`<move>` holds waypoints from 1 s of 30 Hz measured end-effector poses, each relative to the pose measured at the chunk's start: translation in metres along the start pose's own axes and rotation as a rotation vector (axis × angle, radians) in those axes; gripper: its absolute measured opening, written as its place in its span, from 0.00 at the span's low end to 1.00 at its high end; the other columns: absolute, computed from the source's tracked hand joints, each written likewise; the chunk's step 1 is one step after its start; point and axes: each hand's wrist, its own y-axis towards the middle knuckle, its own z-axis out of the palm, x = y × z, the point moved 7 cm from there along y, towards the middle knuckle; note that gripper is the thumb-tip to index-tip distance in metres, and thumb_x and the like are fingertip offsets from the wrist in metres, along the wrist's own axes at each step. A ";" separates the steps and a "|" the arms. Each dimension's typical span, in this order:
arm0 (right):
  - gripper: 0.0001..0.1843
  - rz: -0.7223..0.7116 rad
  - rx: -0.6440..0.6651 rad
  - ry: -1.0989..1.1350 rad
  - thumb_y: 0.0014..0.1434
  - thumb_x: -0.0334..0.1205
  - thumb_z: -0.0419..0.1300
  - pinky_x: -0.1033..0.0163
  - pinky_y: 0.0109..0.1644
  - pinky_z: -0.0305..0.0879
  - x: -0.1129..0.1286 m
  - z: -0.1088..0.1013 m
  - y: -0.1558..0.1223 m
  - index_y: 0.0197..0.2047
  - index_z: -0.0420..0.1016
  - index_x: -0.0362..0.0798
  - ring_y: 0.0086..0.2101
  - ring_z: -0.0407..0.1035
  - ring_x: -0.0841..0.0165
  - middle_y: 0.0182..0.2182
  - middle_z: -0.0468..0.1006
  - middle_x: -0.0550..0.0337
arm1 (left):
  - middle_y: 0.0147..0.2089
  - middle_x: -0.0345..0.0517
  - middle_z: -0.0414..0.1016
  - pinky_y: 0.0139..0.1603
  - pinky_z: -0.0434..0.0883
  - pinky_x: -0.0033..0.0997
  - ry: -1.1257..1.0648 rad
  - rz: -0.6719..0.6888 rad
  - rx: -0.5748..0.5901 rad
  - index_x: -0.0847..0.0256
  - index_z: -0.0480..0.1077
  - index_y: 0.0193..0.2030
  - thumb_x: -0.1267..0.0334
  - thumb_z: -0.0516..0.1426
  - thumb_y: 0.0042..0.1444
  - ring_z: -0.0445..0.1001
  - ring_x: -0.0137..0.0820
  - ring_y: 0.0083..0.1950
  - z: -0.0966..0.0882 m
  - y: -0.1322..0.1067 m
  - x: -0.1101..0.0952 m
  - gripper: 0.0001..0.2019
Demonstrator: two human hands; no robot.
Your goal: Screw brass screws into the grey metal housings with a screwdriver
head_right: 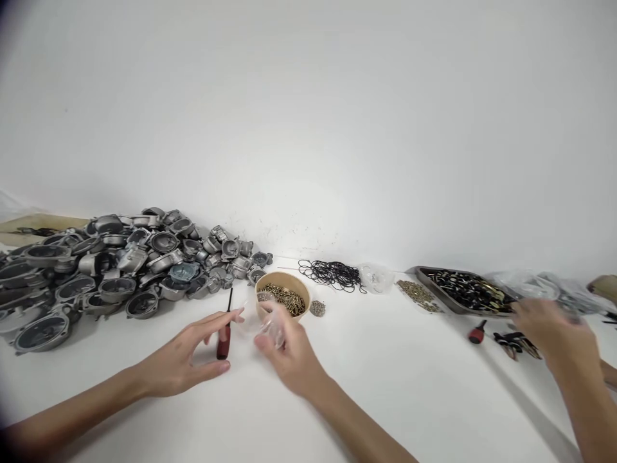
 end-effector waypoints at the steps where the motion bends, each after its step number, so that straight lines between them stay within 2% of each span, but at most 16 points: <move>1: 0.31 -0.025 0.066 -0.085 0.67 0.57 0.57 0.59 0.45 0.69 0.005 0.014 -0.005 0.69 0.59 0.56 0.42 0.71 0.64 0.45 0.74 0.56 | 0.55 0.48 0.75 0.60 0.72 0.46 -0.118 -0.087 -0.018 0.46 0.49 0.76 0.54 0.61 0.62 0.74 0.40 0.53 0.004 -0.001 -0.001 0.39; 2: 0.34 -0.034 0.146 -0.171 0.67 0.55 0.57 0.57 0.48 0.70 0.009 0.026 -0.010 0.72 0.54 0.57 0.44 0.71 0.62 0.48 0.74 0.54 | 0.54 0.47 0.75 0.56 0.73 0.44 -0.208 -0.160 -0.038 0.46 0.49 0.75 0.51 0.63 0.60 0.74 0.38 0.49 0.007 -0.002 -0.002 0.41; 4: 0.44 -0.021 0.333 -0.330 0.64 0.55 0.61 0.53 0.50 0.71 0.014 0.040 -0.017 0.76 0.45 0.60 0.43 0.72 0.61 0.55 0.72 0.52 | 0.49 0.45 0.76 0.50 0.74 0.39 -0.313 -0.264 -0.075 0.48 0.56 0.71 0.50 0.64 0.59 0.75 0.35 0.44 0.011 -0.001 -0.004 0.36; 6: 0.50 0.003 0.487 -0.426 0.60 0.54 0.65 0.53 0.50 0.72 0.014 0.035 -0.017 0.77 0.44 0.61 0.41 0.74 0.63 0.60 0.70 0.51 | 0.44 0.41 0.77 0.46 0.73 0.35 -0.352 -0.295 -0.104 0.49 0.64 0.64 0.51 0.63 0.59 0.74 0.33 0.41 0.009 0.001 -0.004 0.28; 7: 0.48 0.012 0.521 -0.430 0.60 0.54 0.66 0.54 0.48 0.73 0.012 0.027 -0.014 0.77 0.47 0.61 0.39 0.74 0.65 0.61 0.70 0.51 | 0.43 0.40 0.77 0.46 0.72 0.35 -0.358 -0.286 -0.120 0.49 0.66 0.61 0.52 0.63 0.59 0.74 0.33 0.41 0.006 0.002 -0.003 0.25; 9: 0.32 0.011 0.430 -0.396 0.65 0.51 0.61 0.60 0.40 0.73 0.009 -0.001 0.005 0.71 0.64 0.59 0.33 0.73 0.69 0.54 0.77 0.54 | 0.44 0.39 0.78 0.49 0.72 0.36 -0.353 -0.244 -0.149 0.50 0.68 0.57 0.54 0.64 0.57 0.75 0.34 0.44 0.001 0.003 -0.002 0.22; 11: 0.18 -0.008 0.095 -0.470 0.67 0.48 0.57 0.61 0.34 0.70 0.004 -0.040 0.032 0.55 0.81 0.55 0.28 0.71 0.70 0.44 0.82 0.56 | 0.47 0.41 0.78 0.53 0.71 0.37 -0.358 -0.210 -0.145 0.49 0.66 0.58 0.56 0.65 0.56 0.75 0.35 0.47 0.001 0.000 -0.002 0.24; 12: 0.16 -0.017 -0.049 -0.543 0.67 0.46 0.57 0.60 0.35 0.70 0.002 -0.054 0.043 0.49 0.84 0.53 0.28 0.71 0.69 0.42 0.83 0.56 | 0.50 0.41 0.77 0.54 0.70 0.38 -0.366 -0.194 -0.128 0.49 0.64 0.59 0.57 0.65 0.56 0.74 0.36 0.49 0.004 -0.003 -0.004 0.25; 13: 0.15 -0.013 -0.120 -0.622 0.66 0.45 0.58 0.59 0.38 0.70 -0.003 -0.060 0.052 0.45 0.85 0.52 0.30 0.72 0.68 0.40 0.84 0.56 | 0.51 0.42 0.77 0.55 0.70 0.38 -0.378 -0.179 -0.105 0.49 0.62 0.59 0.58 0.65 0.56 0.74 0.36 0.51 0.009 -0.006 -0.006 0.26; 15: 0.12 0.012 -0.109 -0.731 0.64 0.43 0.60 0.58 0.40 0.70 -0.014 -0.057 0.068 0.40 0.86 0.53 0.33 0.74 0.65 0.39 0.84 0.58 | 0.54 0.43 0.76 0.52 0.70 0.36 -0.411 -0.154 -0.028 0.48 0.60 0.59 0.61 0.65 0.55 0.73 0.35 0.50 0.022 -0.013 -0.013 0.27; 17: 0.10 0.035 -0.031 -0.766 0.62 0.44 0.61 0.58 0.39 0.70 -0.024 -0.045 0.079 0.37 0.86 0.55 0.35 0.76 0.64 0.39 0.85 0.60 | 0.54 0.42 0.75 0.45 0.70 0.33 -0.447 -0.122 0.104 0.48 0.58 0.58 0.62 0.65 0.55 0.72 0.30 0.41 0.037 -0.018 -0.018 0.27; 19: 0.09 0.052 0.004 -0.777 0.60 0.43 0.63 0.58 0.38 0.70 -0.030 -0.038 0.083 0.36 0.86 0.56 0.37 0.77 0.62 0.40 0.85 0.60 | 0.53 0.41 0.73 0.37 0.67 0.30 -0.486 -0.097 0.259 0.46 0.55 0.60 0.64 0.64 0.55 0.66 0.24 0.32 0.051 -0.020 -0.020 0.30; 22: 0.08 0.075 0.011 -0.800 0.57 0.39 0.63 0.58 0.36 0.68 -0.035 -0.036 0.085 0.36 0.86 0.56 0.37 0.77 0.60 0.39 0.85 0.60 | 0.51 0.41 0.68 0.34 0.66 0.28 -0.525 -0.068 0.381 0.43 0.50 0.63 0.66 0.62 0.56 0.62 0.22 0.29 0.058 -0.020 -0.017 0.33; 24: 0.09 0.079 -0.001 -0.802 0.56 0.36 0.62 0.59 0.34 0.67 -0.039 -0.038 0.085 0.36 0.86 0.55 0.34 0.77 0.62 0.38 0.85 0.60 | 0.52 0.42 0.67 0.34 0.66 0.28 -0.534 -0.081 0.394 0.43 0.50 0.64 0.66 0.64 0.53 0.62 0.21 0.28 0.059 -0.019 -0.014 0.37; 27: 0.09 0.076 -0.055 -0.789 0.58 0.39 0.61 0.58 0.34 0.68 -0.042 -0.044 0.079 0.36 0.84 0.53 0.30 0.75 0.65 0.40 0.85 0.59 | 0.53 0.42 0.68 0.33 0.66 0.29 -0.535 -0.170 0.373 0.44 0.54 0.63 0.62 0.71 0.46 0.63 0.21 0.29 0.058 -0.019 -0.009 0.41; 30: 0.12 -0.051 -0.188 -0.711 0.64 0.43 0.58 0.56 0.36 0.71 -0.027 -0.050 0.064 0.40 0.84 0.52 0.29 0.75 0.66 0.41 0.84 0.57 | 0.54 0.44 0.70 0.44 0.71 0.34 -0.586 -0.151 0.281 0.48 0.61 0.60 0.57 0.69 0.50 0.72 0.32 0.43 0.051 -0.015 -0.012 0.33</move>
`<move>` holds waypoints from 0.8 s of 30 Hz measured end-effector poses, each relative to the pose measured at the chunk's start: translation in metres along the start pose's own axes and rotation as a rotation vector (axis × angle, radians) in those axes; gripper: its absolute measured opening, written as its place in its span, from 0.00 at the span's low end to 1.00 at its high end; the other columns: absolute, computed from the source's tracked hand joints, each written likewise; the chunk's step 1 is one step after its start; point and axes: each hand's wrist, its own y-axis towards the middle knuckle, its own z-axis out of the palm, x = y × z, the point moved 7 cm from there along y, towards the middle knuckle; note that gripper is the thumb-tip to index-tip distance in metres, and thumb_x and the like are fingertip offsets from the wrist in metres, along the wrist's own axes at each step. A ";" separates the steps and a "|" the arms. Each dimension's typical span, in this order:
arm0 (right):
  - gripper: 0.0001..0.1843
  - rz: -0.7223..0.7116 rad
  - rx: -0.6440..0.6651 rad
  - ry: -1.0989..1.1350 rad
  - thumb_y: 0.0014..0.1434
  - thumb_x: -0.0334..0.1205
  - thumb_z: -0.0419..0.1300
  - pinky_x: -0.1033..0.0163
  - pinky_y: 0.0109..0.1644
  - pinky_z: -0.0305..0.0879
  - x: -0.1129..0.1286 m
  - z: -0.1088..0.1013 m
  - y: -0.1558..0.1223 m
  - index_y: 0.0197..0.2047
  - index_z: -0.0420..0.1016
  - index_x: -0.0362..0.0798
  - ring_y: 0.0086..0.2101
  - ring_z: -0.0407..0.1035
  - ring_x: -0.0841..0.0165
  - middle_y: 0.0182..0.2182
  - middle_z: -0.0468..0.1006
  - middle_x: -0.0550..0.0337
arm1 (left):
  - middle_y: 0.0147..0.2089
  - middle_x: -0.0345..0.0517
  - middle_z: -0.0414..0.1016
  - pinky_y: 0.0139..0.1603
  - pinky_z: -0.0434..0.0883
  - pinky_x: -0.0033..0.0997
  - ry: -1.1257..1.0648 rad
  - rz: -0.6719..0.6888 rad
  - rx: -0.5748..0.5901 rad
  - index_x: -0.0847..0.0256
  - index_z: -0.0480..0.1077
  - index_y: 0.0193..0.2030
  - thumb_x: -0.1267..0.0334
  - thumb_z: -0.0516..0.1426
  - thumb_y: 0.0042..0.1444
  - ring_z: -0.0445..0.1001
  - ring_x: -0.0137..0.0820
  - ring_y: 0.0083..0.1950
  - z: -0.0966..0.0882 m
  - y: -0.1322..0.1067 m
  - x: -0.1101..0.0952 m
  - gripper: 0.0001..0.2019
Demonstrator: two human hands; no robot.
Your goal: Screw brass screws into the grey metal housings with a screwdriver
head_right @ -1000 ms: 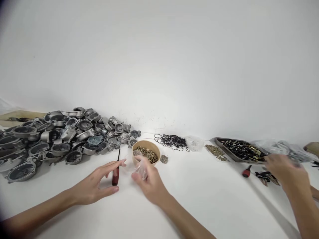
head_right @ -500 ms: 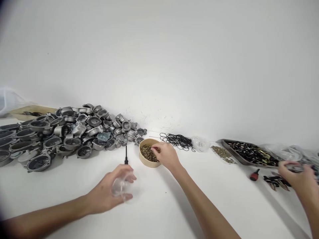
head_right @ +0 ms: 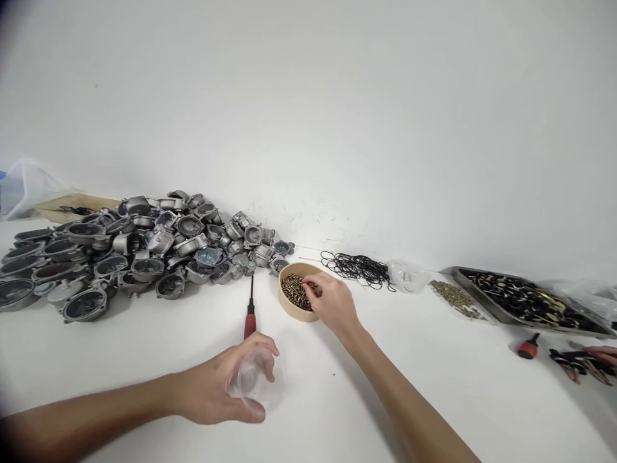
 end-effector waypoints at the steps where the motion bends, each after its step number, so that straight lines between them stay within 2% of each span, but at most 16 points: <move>1: 0.12 -0.045 -0.077 0.037 0.65 0.43 0.58 0.56 0.36 0.72 0.007 -0.010 -0.006 0.42 0.84 0.52 0.29 0.75 0.66 0.40 0.84 0.58 | 0.55 0.45 0.70 0.49 0.71 0.36 -0.016 0.031 -0.022 0.50 0.64 0.59 0.57 0.68 0.52 0.72 0.36 0.50 -0.002 0.001 -0.003 0.29; 3: 0.10 -0.145 -0.211 0.099 0.66 0.42 0.59 0.58 0.32 0.73 0.025 -0.031 -0.019 0.43 0.84 0.54 0.29 0.76 0.66 0.37 0.85 0.59 | 0.58 0.46 0.71 0.54 0.70 0.38 -0.039 0.053 -0.066 0.52 0.69 0.55 0.59 0.68 0.52 0.71 0.38 0.55 -0.007 0.003 -0.006 0.24; 5: 0.09 -0.264 -0.219 0.157 0.65 0.38 0.61 0.60 0.30 0.74 0.049 -0.044 -0.031 0.43 0.84 0.56 0.30 0.76 0.67 0.36 0.85 0.61 | 0.58 0.44 0.71 0.48 0.70 0.35 -0.072 0.012 -0.098 0.52 0.69 0.54 0.62 0.68 0.51 0.73 0.35 0.49 -0.011 0.005 -0.003 0.23; 8: 0.11 -0.469 -0.005 0.276 0.65 0.33 0.62 0.61 0.34 0.77 0.084 -0.043 -0.047 0.45 0.83 0.58 0.34 0.78 0.67 0.37 0.84 0.62 | 0.56 0.45 0.72 0.39 0.68 0.31 -0.143 -0.006 -0.111 0.53 0.63 0.54 0.64 0.67 0.53 0.71 0.29 0.40 -0.013 0.007 -0.001 0.24; 11: 0.13 -0.509 0.160 0.295 0.66 0.36 0.62 0.59 0.36 0.76 0.096 -0.030 -0.057 0.50 0.82 0.59 0.36 0.78 0.66 0.39 0.83 0.60 | 0.54 0.45 0.71 0.38 0.68 0.30 -0.137 -0.012 -0.096 0.52 0.58 0.56 0.65 0.65 0.55 0.70 0.29 0.40 -0.013 0.007 -0.002 0.26; 14: 0.12 -0.364 0.234 0.333 0.66 0.41 0.62 0.60 0.32 0.72 0.089 -0.015 -0.057 0.52 0.81 0.58 0.33 0.75 0.67 0.38 0.82 0.59 | 0.54 0.44 0.71 0.41 0.69 0.32 -0.125 -0.016 -0.081 0.50 0.57 0.58 0.67 0.65 0.56 0.71 0.29 0.42 -0.013 0.008 -0.004 0.28; 17: 0.13 -0.091 0.403 0.467 0.66 0.45 0.60 0.62 0.27 0.67 0.077 0.005 -0.058 0.51 0.81 0.56 0.25 0.71 0.69 0.27 0.78 0.62 | 0.53 0.44 0.73 0.42 0.70 0.33 -0.191 -0.004 -0.074 0.51 0.59 0.59 0.68 0.66 0.55 0.73 0.30 0.42 -0.011 0.009 -0.006 0.28; 19: 0.13 0.078 0.465 0.571 0.64 0.45 0.60 0.63 0.24 0.66 0.072 0.014 -0.061 0.49 0.80 0.54 0.21 0.71 0.69 0.22 0.75 0.65 | 0.54 0.46 0.75 0.46 0.72 0.35 -0.218 0.016 -0.106 0.51 0.61 0.59 0.67 0.66 0.55 0.76 0.33 0.46 -0.011 0.009 -0.008 0.28; 21: 0.11 0.182 0.427 0.630 0.61 0.43 0.61 0.64 0.22 0.67 0.069 0.016 -0.063 0.45 0.80 0.52 0.18 0.71 0.69 0.20 0.73 0.66 | 0.60 0.48 0.75 0.55 0.72 0.42 -0.169 0.010 -0.171 0.49 0.60 0.62 0.67 0.66 0.55 0.75 0.38 0.54 -0.013 0.007 -0.008 0.30; 24: 0.10 0.218 0.306 0.624 0.58 0.42 0.61 0.66 0.21 0.67 0.069 0.014 -0.066 0.42 0.79 0.51 0.15 0.69 0.70 0.17 0.69 0.69 | 0.67 0.50 0.69 0.67 0.65 0.57 -0.018 -0.099 -0.277 0.44 0.55 0.69 0.64 0.68 0.53 0.69 0.48 0.66 -0.016 0.002 -0.001 0.40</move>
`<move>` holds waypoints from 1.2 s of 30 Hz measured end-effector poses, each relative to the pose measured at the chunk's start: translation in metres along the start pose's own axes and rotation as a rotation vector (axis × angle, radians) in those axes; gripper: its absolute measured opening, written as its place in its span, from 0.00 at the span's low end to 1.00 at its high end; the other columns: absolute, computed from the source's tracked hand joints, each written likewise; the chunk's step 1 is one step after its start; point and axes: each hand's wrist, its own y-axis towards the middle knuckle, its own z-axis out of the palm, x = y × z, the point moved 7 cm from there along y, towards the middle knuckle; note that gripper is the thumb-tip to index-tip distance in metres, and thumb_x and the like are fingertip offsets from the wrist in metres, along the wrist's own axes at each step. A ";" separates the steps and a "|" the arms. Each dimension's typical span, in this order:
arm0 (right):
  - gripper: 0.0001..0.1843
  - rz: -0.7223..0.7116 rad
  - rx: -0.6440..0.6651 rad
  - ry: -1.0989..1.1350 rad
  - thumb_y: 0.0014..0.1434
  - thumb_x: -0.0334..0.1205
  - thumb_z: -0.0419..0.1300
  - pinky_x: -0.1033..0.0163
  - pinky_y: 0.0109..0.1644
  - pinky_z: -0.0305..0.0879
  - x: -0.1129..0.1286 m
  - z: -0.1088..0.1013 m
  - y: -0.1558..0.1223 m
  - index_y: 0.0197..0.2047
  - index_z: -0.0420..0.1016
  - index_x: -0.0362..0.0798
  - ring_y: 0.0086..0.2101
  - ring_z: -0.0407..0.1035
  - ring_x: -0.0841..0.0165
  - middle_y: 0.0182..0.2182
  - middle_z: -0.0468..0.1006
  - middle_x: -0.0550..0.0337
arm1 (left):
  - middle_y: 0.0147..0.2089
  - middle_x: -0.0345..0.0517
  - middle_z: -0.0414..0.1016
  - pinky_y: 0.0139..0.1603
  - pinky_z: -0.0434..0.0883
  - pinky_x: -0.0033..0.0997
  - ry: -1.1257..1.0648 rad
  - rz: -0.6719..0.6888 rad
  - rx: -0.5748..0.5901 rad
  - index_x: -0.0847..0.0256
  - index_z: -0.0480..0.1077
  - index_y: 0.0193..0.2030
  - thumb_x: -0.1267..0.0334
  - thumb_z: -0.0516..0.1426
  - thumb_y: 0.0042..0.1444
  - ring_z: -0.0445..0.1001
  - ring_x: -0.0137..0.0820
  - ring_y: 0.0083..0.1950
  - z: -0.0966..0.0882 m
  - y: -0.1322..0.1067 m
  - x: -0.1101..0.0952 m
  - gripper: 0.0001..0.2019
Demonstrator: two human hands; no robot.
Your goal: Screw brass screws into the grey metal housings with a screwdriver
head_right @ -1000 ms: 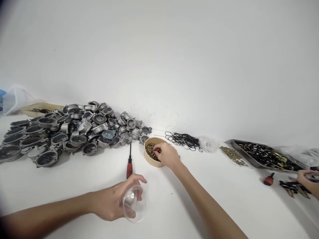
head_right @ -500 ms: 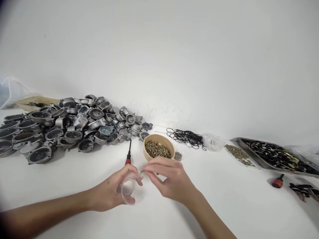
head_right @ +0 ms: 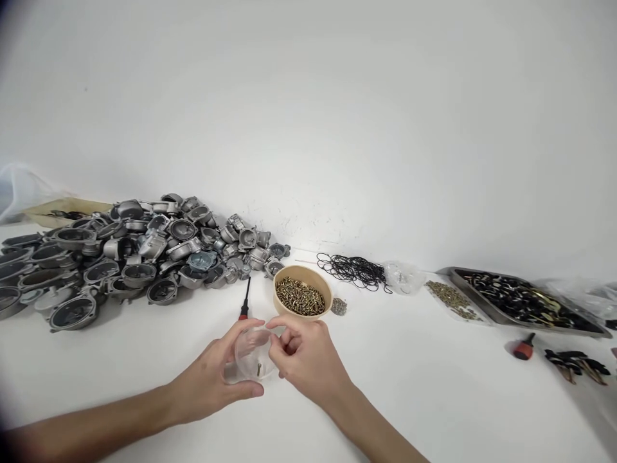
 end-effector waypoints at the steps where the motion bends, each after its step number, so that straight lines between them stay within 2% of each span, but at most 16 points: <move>1: 0.10 -0.020 -0.043 -0.020 0.57 0.41 0.60 0.66 0.19 0.66 0.001 0.000 -0.002 0.42 0.80 0.51 0.14 0.68 0.71 0.16 0.68 0.70 | 0.69 0.50 0.67 0.69 0.62 0.60 0.048 -0.018 -0.030 0.42 0.52 0.71 0.63 0.69 0.53 0.66 0.50 0.69 -0.001 -0.002 0.002 0.43; 5: 0.15 -0.019 -0.151 -0.065 0.55 0.39 0.58 0.67 0.15 0.63 0.003 0.001 -0.008 0.44 0.81 0.51 0.10 0.62 0.73 0.13 0.63 0.72 | 0.73 0.48 0.62 0.74 0.57 0.63 0.171 0.055 -0.068 0.39 0.41 0.75 0.62 0.64 0.59 0.62 0.48 0.73 -0.002 -0.006 0.000 0.45; 10: 0.20 0.067 -0.118 0.015 0.53 0.39 0.57 0.67 0.15 0.67 0.003 0.008 -0.011 0.49 0.81 0.51 0.11 0.63 0.72 0.13 0.64 0.72 | 0.74 0.50 0.59 0.74 0.59 0.63 0.266 0.130 -0.069 0.42 0.36 0.76 0.64 0.59 0.63 0.62 0.48 0.73 -0.002 -0.007 0.000 0.43; 13: 0.22 0.083 -0.067 0.050 0.55 0.40 0.58 0.66 0.17 0.69 0.000 0.012 -0.012 0.53 0.80 0.51 0.13 0.67 0.70 0.14 0.67 0.71 | 0.75 0.50 0.57 0.74 0.60 0.61 0.247 0.142 -0.065 0.43 0.38 0.75 0.63 0.61 0.61 0.61 0.48 0.74 -0.001 -0.007 -0.001 0.44; 16: 0.22 0.060 0.002 0.051 0.60 0.42 0.57 0.65 0.20 0.71 -0.002 0.015 -0.010 0.56 0.78 0.51 0.15 0.69 0.69 0.15 0.68 0.70 | 0.75 0.45 0.58 0.74 0.61 0.59 0.217 0.083 -0.062 0.40 0.44 0.74 0.60 0.62 0.61 0.61 0.46 0.73 -0.002 -0.005 0.000 0.40; 21: 0.22 -0.002 0.025 0.012 0.61 0.41 0.56 0.66 0.19 0.68 0.001 0.014 -0.009 0.57 0.77 0.49 0.14 0.65 0.71 0.14 0.67 0.71 | 0.70 0.43 0.66 0.74 0.60 0.56 0.218 0.086 -0.038 0.40 0.46 0.74 0.60 0.58 0.65 0.62 0.42 0.74 -0.005 -0.005 -0.007 0.35; 24: 0.16 -0.155 -0.059 -0.098 0.63 0.42 0.56 0.67 0.19 0.62 0.009 0.001 -0.005 0.50 0.80 0.50 0.13 0.59 0.74 0.13 0.63 0.71 | 0.72 0.43 0.63 0.74 0.60 0.55 0.253 0.083 -0.049 0.40 0.49 0.73 0.59 0.60 0.64 0.61 0.44 0.74 -0.007 -0.007 -0.010 0.35; 26: 0.13 -0.272 -0.204 -0.235 0.65 0.44 0.57 0.65 0.22 0.59 0.014 -0.020 0.003 0.43 0.82 0.50 0.15 0.57 0.74 0.14 0.63 0.69 | 0.74 0.40 0.60 0.75 0.60 0.54 0.273 0.094 -0.032 0.39 0.53 0.71 0.60 0.61 0.62 0.60 0.44 0.74 -0.006 -0.007 -0.011 0.34; 28: 0.13 -0.297 -0.345 -0.364 0.64 0.45 0.58 0.63 0.25 0.62 0.013 -0.046 0.018 0.40 0.83 0.50 0.18 0.60 0.72 0.18 0.70 0.65 | 0.74 0.38 0.59 0.76 0.58 0.52 0.281 0.128 -0.009 0.40 0.57 0.69 0.62 0.62 0.61 0.57 0.43 0.75 -0.003 -0.008 -0.012 0.32; 29: 0.13 -0.274 -0.362 -0.407 0.63 0.46 0.58 0.62 0.28 0.64 0.009 -0.056 0.029 0.40 0.83 0.50 0.20 0.64 0.70 0.21 0.74 0.62 | 0.74 0.39 0.59 0.77 0.57 0.50 0.287 0.150 -0.005 0.41 0.59 0.68 0.62 0.62 0.60 0.56 0.42 0.76 -0.002 -0.008 -0.013 0.31; 30: 0.14 -0.240 -0.341 -0.442 0.62 0.46 0.59 0.61 0.30 0.66 0.005 -0.065 0.041 0.41 0.84 0.50 0.22 0.68 0.68 0.25 0.78 0.60 | 0.74 0.39 0.60 0.77 0.57 0.49 0.296 0.171 -0.009 0.42 0.61 0.66 0.63 0.63 0.60 0.56 0.42 0.76 -0.001 -0.008 -0.013 0.29; 32: 0.15 -0.156 -0.184 -0.518 0.60 0.47 0.60 0.59 0.34 0.68 -0.005 -0.070 0.065 0.42 0.84 0.50 0.27 0.72 0.66 0.30 0.82 0.57 | 0.73 0.39 0.61 0.76 0.59 0.49 0.322 0.200 -0.033 0.45 0.65 0.62 0.62 0.63 0.60 0.58 0.42 0.75 -0.002 -0.006 -0.011 0.24; 34: 0.15 -0.078 -0.031 -0.593 0.59 0.48 0.61 0.59 0.35 0.67 -0.014 -0.068 0.082 0.44 0.85 0.51 0.29 0.73 0.65 0.31 0.83 0.58 | 0.72 0.39 0.63 0.75 0.62 0.49 0.351 0.217 -0.070 0.46 0.68 0.59 0.62 0.64 0.60 0.62 0.42 0.73 -0.005 -0.005 -0.010 0.21; 36: 0.12 -0.030 0.029 -0.660 0.58 0.47 0.63 0.60 0.34 0.66 -0.020 -0.064 0.089 0.40 0.86 0.52 0.29 0.73 0.65 0.31 0.83 0.59 | 0.71 0.39 0.65 0.75 0.61 0.50 0.397 0.242 -0.101 0.46 0.67 0.59 0.62 0.65 0.59 0.64 0.41 0.72 -0.009 -0.002 -0.010 0.22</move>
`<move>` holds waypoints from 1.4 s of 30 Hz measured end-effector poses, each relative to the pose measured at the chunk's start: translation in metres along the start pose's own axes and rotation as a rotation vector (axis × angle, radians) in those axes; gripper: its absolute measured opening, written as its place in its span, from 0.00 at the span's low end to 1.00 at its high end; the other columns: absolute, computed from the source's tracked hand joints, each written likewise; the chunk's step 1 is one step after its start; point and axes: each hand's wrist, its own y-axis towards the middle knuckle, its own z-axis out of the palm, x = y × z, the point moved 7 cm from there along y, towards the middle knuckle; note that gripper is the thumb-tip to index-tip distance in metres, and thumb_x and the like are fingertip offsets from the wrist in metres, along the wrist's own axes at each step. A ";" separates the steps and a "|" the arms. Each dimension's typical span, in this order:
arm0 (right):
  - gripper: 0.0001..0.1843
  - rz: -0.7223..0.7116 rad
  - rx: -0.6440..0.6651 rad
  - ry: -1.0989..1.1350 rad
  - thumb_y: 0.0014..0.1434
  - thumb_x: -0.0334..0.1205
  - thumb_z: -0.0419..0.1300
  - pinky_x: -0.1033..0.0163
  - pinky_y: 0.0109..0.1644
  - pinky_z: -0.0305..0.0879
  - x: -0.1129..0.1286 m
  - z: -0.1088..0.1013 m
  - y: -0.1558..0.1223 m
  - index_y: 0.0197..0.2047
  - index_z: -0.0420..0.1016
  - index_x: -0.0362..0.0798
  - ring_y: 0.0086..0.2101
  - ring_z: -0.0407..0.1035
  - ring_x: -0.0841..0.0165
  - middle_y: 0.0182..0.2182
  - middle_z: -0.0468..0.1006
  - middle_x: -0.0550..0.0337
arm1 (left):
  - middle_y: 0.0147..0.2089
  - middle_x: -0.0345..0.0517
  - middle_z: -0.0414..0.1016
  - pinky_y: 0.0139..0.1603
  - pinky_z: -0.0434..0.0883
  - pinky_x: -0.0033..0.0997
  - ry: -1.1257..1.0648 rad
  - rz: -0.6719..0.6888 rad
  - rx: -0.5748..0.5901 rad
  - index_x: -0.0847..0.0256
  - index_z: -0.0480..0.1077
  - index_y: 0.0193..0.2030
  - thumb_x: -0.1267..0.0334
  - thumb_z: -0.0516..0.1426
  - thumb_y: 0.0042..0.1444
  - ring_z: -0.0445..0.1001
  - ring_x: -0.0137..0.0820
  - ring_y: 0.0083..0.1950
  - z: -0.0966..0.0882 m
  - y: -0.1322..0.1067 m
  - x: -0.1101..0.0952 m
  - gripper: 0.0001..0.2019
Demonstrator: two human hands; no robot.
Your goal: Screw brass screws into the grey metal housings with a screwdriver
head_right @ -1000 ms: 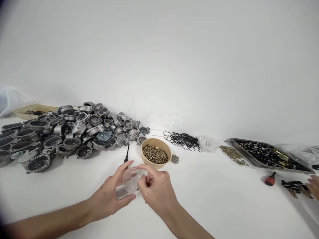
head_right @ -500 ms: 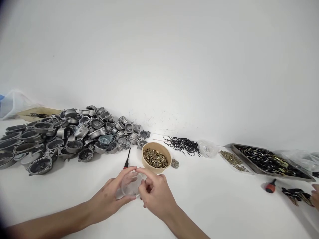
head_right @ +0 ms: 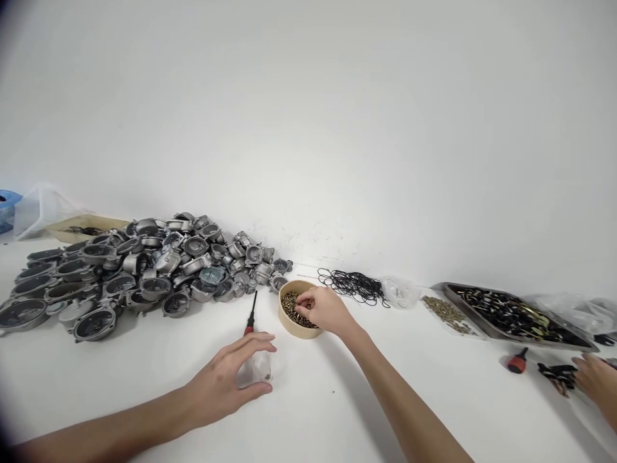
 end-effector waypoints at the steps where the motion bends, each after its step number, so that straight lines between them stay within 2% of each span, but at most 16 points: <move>1: 0.10 0.012 0.000 -0.030 0.57 0.45 0.63 0.60 0.34 0.65 -0.001 0.003 0.001 0.37 0.86 0.52 0.30 0.73 0.65 0.32 0.83 0.58 | 0.69 0.39 0.67 0.77 0.59 0.50 0.033 0.018 -0.007 0.47 0.67 0.60 0.61 0.66 0.58 0.64 0.41 0.72 -0.002 0.001 0.000 0.24; 4: 0.09 0.040 -0.031 -0.073 0.57 0.42 0.63 0.60 0.36 0.63 -0.003 0.011 0.000 0.32 0.85 0.51 0.31 0.72 0.65 0.38 0.83 0.56 | 0.66 0.40 0.72 0.80 0.48 0.53 0.121 0.070 0.001 0.48 0.66 0.61 0.59 0.69 0.55 0.64 0.41 0.72 -0.005 0.005 0.000 0.29; 7: 0.10 0.043 -0.038 -0.079 0.59 0.41 0.61 0.60 0.37 0.64 -0.006 0.017 -0.003 0.35 0.85 0.51 0.32 0.72 0.66 0.42 0.82 0.56 | 0.65 0.39 0.73 0.81 0.43 0.57 0.106 0.046 0.028 0.47 0.64 0.63 0.58 0.71 0.52 0.64 0.43 0.71 -0.007 0.008 0.004 0.33; 11: 0.10 -0.027 0.018 -0.075 0.59 0.40 0.61 0.60 0.38 0.64 -0.002 0.016 0.002 0.35 0.85 0.51 0.31 0.71 0.68 0.40 0.81 0.57 | 0.63 0.38 0.74 0.80 0.40 0.62 -0.007 -0.052 0.080 0.42 0.50 0.73 0.59 0.71 0.51 0.64 0.43 0.70 -0.004 0.009 0.014 0.47; 13: 0.09 -0.073 0.066 -0.077 0.58 0.39 0.62 0.60 0.38 0.64 0.001 0.013 0.007 0.33 0.84 0.51 0.31 0.70 0.68 0.39 0.81 0.58 | 0.63 0.39 0.74 0.80 0.40 0.63 -0.023 -0.078 0.087 0.43 0.48 0.74 0.58 0.71 0.50 0.63 0.45 0.70 -0.003 0.011 0.019 0.50; 16: 0.08 -0.140 0.103 -0.078 0.58 0.39 0.63 0.60 0.38 0.63 0.008 -0.001 0.010 0.31 0.83 0.51 0.30 0.68 0.69 0.37 0.80 0.58 | 0.62 0.41 0.75 0.79 0.45 0.62 0.022 -0.049 0.079 0.45 0.56 0.71 0.58 0.72 0.49 0.62 0.47 0.71 -0.002 0.016 0.025 0.45; 19: 0.08 -0.203 0.175 0.072 0.59 0.42 0.64 0.62 0.33 0.62 0.020 -0.016 -0.001 0.33 0.82 0.50 0.27 0.65 0.72 0.37 0.79 0.58 | 0.59 0.42 0.77 0.77 0.52 0.60 0.085 0.012 0.085 0.48 0.61 0.67 0.60 0.74 0.46 0.65 0.48 0.69 -0.001 0.020 0.028 0.43; 22: 0.09 -0.305 0.284 0.298 0.60 0.45 0.65 0.65 0.29 0.60 0.045 -0.025 -0.022 0.34 0.83 0.50 0.26 0.63 0.76 0.39 0.77 0.57 | 0.58 0.41 0.78 0.77 0.53 0.56 0.126 0.066 0.093 0.48 0.63 0.65 0.61 0.75 0.46 0.66 0.47 0.69 0.001 0.021 0.029 0.41; 25: 0.11 -0.391 0.267 0.361 0.63 0.46 0.64 0.65 0.29 0.58 0.063 -0.030 -0.032 0.35 0.84 0.50 0.25 0.61 0.77 0.38 0.77 0.58 | 0.62 0.41 0.75 0.75 0.55 0.52 0.151 0.139 0.069 0.47 0.64 0.64 0.60 0.74 0.49 0.67 0.44 0.69 0.001 0.020 0.028 0.37; 27: 0.13 -0.359 0.174 0.315 0.65 0.46 0.62 0.65 0.30 0.59 0.060 -0.030 -0.026 0.34 0.84 0.50 0.26 0.62 0.76 0.35 0.77 0.58 | 0.64 0.41 0.74 0.74 0.56 0.49 0.163 0.200 0.049 0.48 0.65 0.63 0.58 0.72 0.52 0.67 0.42 0.69 0.001 0.020 0.025 0.34; 29: 0.13 -0.298 0.054 0.207 0.65 0.45 0.61 0.64 0.32 0.60 0.047 -0.029 -0.015 0.32 0.83 0.50 0.28 0.65 0.73 0.33 0.77 0.59 | 0.62 0.40 0.75 0.73 0.57 0.46 0.170 0.250 0.049 0.48 0.64 0.63 0.57 0.70 0.55 0.67 0.41 0.69 0.001 0.019 0.022 0.31; 32: 0.09 -0.211 -0.036 0.037 0.63 0.41 0.62 0.62 0.36 0.62 0.023 -0.021 0.000 0.35 0.84 0.50 0.30 0.68 0.70 0.32 0.79 0.59 | 0.60 0.37 0.77 0.73 0.55 0.44 0.181 0.299 0.081 0.47 0.64 0.62 0.58 0.70 0.57 0.67 0.39 0.68 0.002 0.018 0.019 0.29; 35: 0.09 -0.181 -0.016 -0.040 0.64 0.41 0.62 0.61 0.37 0.63 0.011 -0.005 0.009 0.42 0.86 0.52 0.30 0.70 0.70 0.36 0.82 0.59 | 0.60 0.36 0.77 0.74 0.52 0.43 0.188 0.333 0.086 0.47 0.63 0.62 0.60 0.70 0.56 0.69 0.38 0.67 0.001 0.016 0.016 0.30; 38: 0.12 -0.215 0.024 -0.103 0.66 0.41 0.61 0.60 0.39 0.64 0.013 0.010 0.010 0.48 0.85 0.54 0.32 0.71 0.69 0.41 0.82 0.59 | 0.59 0.37 0.77 0.74 0.51 0.38 0.179 0.382 0.067 0.49 0.64 0.62 0.62 0.69 0.57 0.70 0.35 0.66 0.000 0.015 0.013 0.29; 42: 0.11 -0.215 0.030 -0.156 0.64 0.38 0.62 0.60 0.39 0.65 0.014 0.021 0.011 0.47 0.85 0.55 0.32 0.72 0.68 0.43 0.82 0.58 | 0.59 0.38 0.77 0.74 0.52 0.33 0.169 0.443 0.055 0.52 0.65 0.62 0.66 0.67 0.59 0.72 0.32 0.64 -0.002 0.014 0.008 0.26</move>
